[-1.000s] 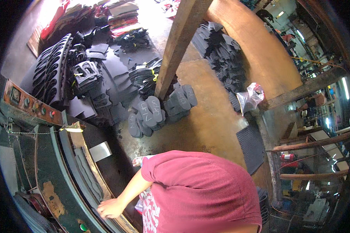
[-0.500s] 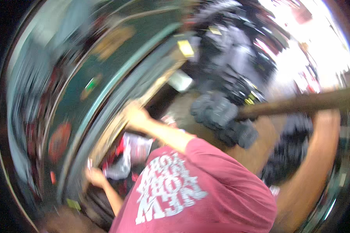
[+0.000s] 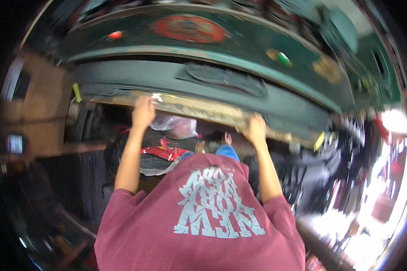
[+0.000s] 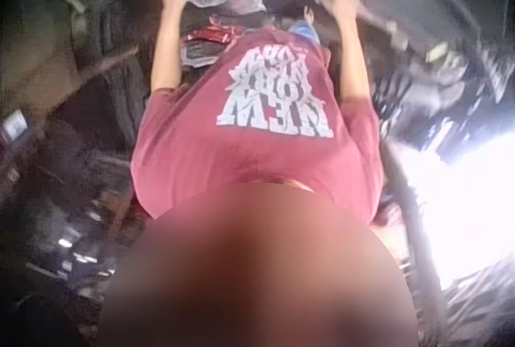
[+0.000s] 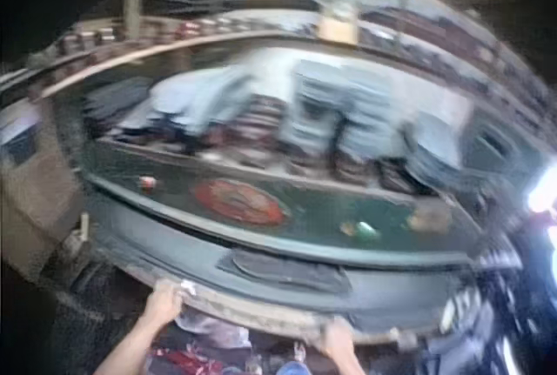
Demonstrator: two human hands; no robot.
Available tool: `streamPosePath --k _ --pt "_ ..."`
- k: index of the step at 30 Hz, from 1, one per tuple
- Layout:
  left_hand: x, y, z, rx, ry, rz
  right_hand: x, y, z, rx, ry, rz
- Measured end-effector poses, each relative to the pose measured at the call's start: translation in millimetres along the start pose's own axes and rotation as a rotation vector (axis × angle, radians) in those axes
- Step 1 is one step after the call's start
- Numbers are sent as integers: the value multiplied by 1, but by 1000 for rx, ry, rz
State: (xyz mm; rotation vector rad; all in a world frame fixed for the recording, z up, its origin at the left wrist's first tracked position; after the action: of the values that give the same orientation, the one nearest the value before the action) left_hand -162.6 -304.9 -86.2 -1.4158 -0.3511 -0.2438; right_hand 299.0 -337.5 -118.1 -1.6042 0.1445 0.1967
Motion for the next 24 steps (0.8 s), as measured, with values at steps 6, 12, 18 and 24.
streamPosePath --k 6,12,18,24 --pt "34 3 38 -49 61 -93 -75 -59 48 -214 -158 248" --pt "80 67 142 406 -310 -1786 -185 -73 103 285 -781 244" --pt "60 86 153 678 -376 -1383 -197 -48 135 344 -794 297" --pt "76 63 142 691 -296 -1067 -184 -34 144 224 -799 391"
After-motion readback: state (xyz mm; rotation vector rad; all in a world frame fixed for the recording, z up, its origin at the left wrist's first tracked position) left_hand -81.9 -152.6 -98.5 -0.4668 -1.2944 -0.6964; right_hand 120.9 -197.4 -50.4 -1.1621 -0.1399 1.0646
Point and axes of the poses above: each hand's wrist, its own z-axis towards the middle knuckle, its own y-axis out of the palm, x = y × z, the point moved 8 cm from there along z, towards the middle knuckle, and after that the axes turned 5 degrees about x, right-handed, at the moved point
